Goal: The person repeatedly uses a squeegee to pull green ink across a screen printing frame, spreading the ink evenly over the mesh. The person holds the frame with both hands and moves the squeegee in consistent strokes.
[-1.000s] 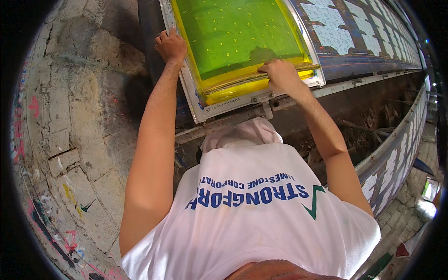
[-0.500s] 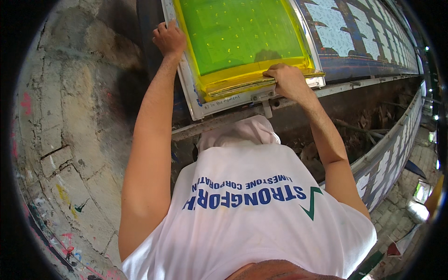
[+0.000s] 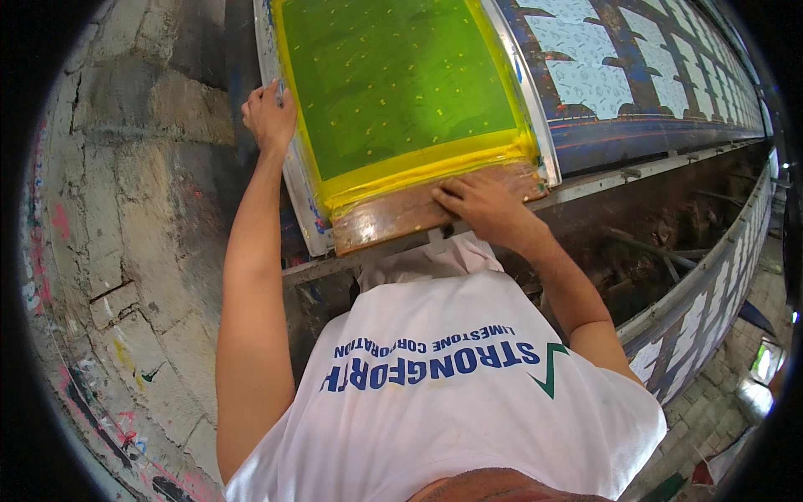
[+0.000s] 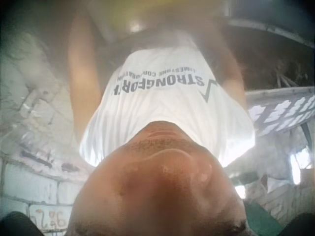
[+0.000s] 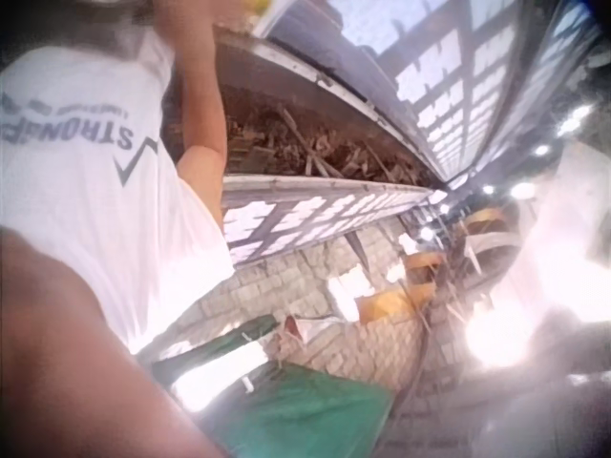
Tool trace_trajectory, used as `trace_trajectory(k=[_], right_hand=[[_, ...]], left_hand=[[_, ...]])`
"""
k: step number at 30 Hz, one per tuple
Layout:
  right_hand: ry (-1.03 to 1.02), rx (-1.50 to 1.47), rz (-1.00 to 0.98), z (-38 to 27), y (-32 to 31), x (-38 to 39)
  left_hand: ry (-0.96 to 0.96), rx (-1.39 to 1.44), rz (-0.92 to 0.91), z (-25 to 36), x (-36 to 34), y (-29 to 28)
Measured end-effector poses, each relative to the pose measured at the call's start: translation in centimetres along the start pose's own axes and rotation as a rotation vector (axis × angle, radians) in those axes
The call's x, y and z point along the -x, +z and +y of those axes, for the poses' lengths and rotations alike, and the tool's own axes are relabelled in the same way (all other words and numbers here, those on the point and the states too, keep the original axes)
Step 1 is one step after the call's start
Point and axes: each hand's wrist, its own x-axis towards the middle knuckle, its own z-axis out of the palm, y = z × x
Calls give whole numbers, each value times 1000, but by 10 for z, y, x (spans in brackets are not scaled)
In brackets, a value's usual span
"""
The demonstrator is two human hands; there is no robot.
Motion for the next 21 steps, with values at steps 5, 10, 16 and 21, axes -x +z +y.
trace_trajectory(k=[5,10,16,21], right_hand=[[-73,-212,42,22,-11,30],[163,-386,325,85,-38,61],[644,-369,583,182,-40,73],[728,-569,456,198,-11,56]], left_hand=[[-8,9,-6,2,1,-6],[32,-25,36,5,1,-10],[-6,-10,36,13,0,-14],[-20,-36,17,19,1,-20]])
